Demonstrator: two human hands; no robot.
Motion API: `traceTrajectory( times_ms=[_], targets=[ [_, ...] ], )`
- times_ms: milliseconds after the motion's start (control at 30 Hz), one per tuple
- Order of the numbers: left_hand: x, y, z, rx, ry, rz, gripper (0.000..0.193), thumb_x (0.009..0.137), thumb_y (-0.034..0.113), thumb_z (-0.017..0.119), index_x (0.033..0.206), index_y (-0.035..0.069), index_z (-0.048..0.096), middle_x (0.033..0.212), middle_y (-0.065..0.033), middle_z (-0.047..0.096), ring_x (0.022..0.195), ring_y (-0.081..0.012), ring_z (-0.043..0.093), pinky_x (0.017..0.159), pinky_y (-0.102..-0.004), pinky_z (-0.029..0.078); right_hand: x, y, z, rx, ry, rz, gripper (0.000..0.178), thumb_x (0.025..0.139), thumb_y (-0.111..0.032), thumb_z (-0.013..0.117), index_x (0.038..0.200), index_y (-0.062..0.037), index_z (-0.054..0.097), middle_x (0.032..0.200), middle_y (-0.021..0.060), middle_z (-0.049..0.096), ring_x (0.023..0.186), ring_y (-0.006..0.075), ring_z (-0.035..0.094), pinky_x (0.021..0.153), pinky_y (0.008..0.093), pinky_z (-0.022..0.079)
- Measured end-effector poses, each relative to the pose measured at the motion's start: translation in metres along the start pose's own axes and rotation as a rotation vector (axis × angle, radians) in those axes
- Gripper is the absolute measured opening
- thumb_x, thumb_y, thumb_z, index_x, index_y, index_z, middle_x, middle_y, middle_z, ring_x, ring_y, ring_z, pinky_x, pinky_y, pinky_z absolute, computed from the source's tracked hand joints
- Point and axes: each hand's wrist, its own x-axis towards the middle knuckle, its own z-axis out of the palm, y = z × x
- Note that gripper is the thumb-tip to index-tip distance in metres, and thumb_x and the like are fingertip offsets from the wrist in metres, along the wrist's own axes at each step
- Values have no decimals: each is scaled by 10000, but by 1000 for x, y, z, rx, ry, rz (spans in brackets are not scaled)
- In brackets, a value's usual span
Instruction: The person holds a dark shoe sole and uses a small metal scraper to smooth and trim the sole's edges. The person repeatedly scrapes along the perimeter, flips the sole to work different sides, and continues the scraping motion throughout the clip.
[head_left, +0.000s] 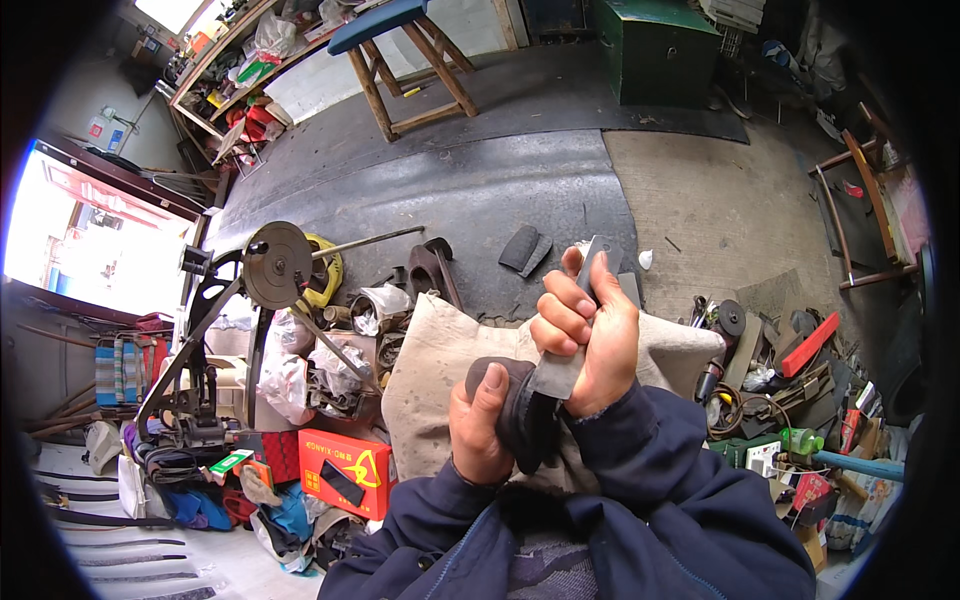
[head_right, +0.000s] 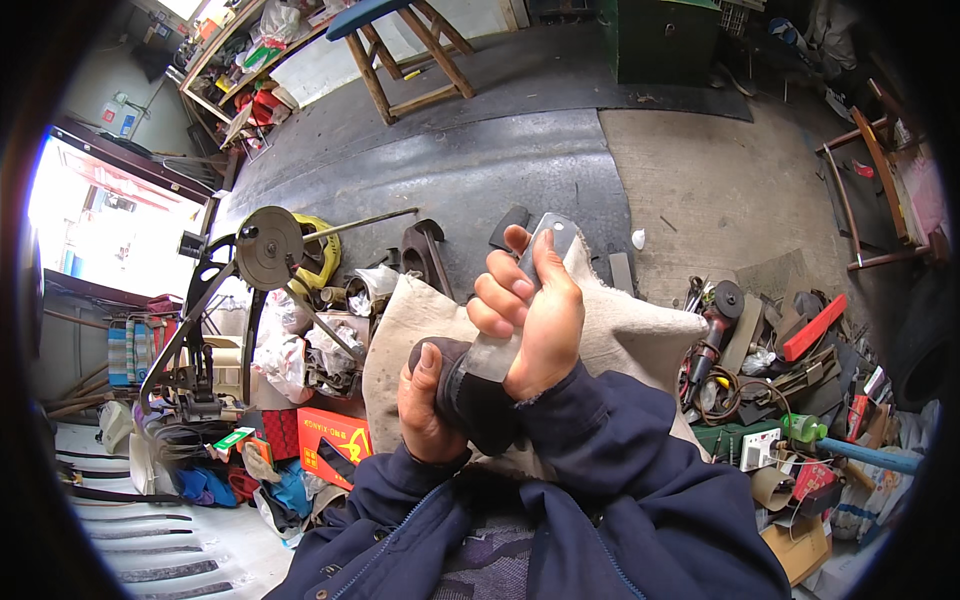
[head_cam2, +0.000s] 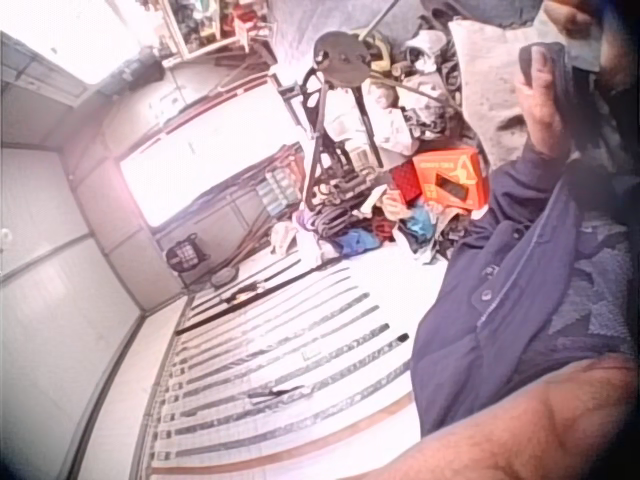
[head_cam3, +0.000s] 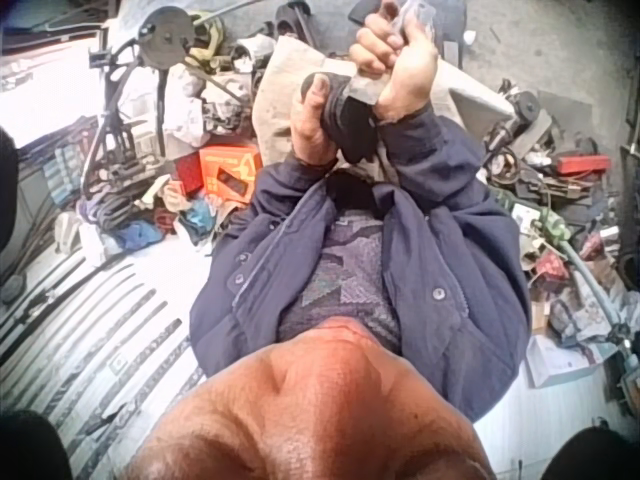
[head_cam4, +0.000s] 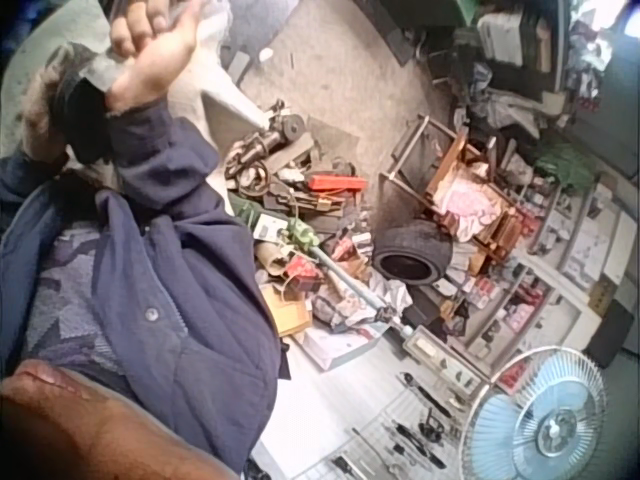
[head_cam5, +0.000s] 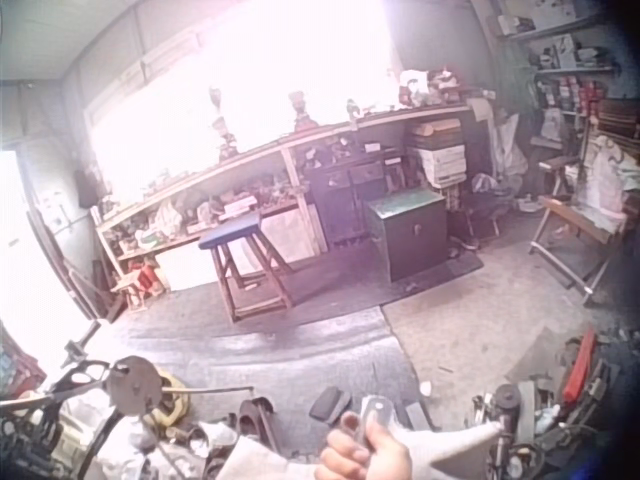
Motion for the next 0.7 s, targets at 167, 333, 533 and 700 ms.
traceTrajectory(
  times_ms=[167, 333, 533, 700],
  targets=[
    [-1, -4, 2, 36, 13, 25, 423, 1075, 358, 489, 1018, -21, 667, 853, -56, 690, 726, -106, 611, 672, -239, 474, -1, -3, 2, -33, 30, -1, 294, 1091, -370, 427, 1156, -87, 472, 674, -55, 317, 475, 53, 243, 437, 237, 261],
    [-2, -10, 4, 74, 8, 57, 434, 1089, 352, 461, 992, -18, 667, 832, -41, 678, 707, -91, 583, 653, -234, 456, -4, -5, 2, -35, 48, 11, 265, 1090, -347, 433, 1135, -89, 475, 669, -57, 302, 472, 53, 232, 430, 239, 251],
    [-4, -17, 6, 118, 18, 79, 451, 1092, 367, 447, 971, -8, 666, 826, -36, 674, 711, -93, 585, 653, -241, 459, -8, -7, 2, -35, 68, 27, 264, 1108, -327, 393, 1049, -125, 553, 643, -80, 291, 463, 40, 226, 407, 212, 245],
    [-4, -20, 5, 138, -21, 75, 481, 1092, 400, 423, 969, 6, 670, 855, -60, 698, 741, -118, 635, 682, -257, 500, -8, -11, -2, -6, 23, 39, 213, 1095, -313, 428, 1076, -113, 497, 655, -68, 290, 465, 50, 222, 423, 236, 249]
  ],
)
